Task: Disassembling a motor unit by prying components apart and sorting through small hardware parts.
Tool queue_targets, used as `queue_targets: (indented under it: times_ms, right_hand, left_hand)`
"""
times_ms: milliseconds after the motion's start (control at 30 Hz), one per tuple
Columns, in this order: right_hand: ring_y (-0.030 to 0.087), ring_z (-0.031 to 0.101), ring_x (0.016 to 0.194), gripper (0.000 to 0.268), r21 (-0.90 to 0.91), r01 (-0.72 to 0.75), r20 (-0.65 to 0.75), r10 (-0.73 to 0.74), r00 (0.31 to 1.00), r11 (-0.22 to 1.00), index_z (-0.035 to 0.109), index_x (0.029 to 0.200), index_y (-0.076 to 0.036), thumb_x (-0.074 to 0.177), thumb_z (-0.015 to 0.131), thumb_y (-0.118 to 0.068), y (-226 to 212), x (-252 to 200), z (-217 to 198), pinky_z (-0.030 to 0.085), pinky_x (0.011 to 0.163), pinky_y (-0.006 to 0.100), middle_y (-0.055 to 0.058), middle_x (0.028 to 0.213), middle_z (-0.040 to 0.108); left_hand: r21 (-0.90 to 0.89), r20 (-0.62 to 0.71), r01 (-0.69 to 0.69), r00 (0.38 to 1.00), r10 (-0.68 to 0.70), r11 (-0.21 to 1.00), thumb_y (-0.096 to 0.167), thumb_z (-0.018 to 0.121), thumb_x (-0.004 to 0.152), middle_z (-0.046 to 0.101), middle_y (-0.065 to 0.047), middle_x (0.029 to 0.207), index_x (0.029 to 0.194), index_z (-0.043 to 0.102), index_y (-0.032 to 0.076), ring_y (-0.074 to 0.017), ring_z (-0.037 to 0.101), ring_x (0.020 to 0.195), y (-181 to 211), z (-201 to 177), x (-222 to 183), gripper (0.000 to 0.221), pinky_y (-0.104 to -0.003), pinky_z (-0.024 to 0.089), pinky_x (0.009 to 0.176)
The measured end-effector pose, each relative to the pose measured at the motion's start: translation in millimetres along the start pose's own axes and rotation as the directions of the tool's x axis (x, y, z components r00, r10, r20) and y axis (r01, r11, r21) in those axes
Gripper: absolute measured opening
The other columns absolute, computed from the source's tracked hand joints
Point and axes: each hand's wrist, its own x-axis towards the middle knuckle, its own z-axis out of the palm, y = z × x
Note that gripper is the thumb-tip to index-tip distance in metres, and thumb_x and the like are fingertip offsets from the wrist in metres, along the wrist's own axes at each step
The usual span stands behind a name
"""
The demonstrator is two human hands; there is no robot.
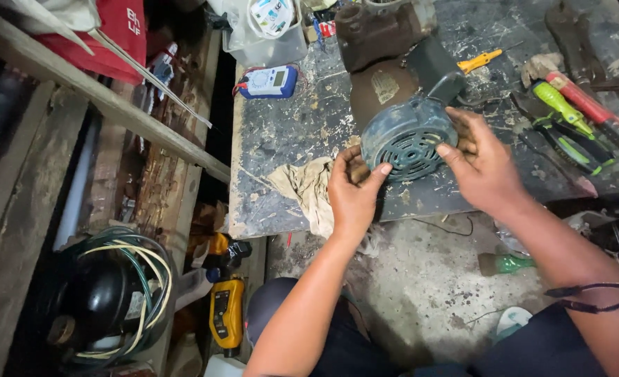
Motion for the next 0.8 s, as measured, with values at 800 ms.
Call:
queue_targets:
  times_ms: [800]
  right_hand:
    - [0.032, 0.057, 0.125, 0.06, 0.121, -0.504, 0.225, 0.471, 0.853, 0.855, 0.029, 0.152, -0.005, 0.097, 0.053, 0.002, -16.3, 3.8, 2.0, 0.058, 0.095, 0.046, 0.021, 0.141, 0.054]
  left_hand:
    - [0.127, 0.04, 0.109, 0.993, -0.115, 0.986, 0.028, 0.08, 0.078, 0.066, -0.02, 0.128, 0.136, 0.052, 0.004, -0.0299, 0.068, 0.116, 44.9, 1.1, -17.7, 0.068, -0.038, 0.062, 0.1]
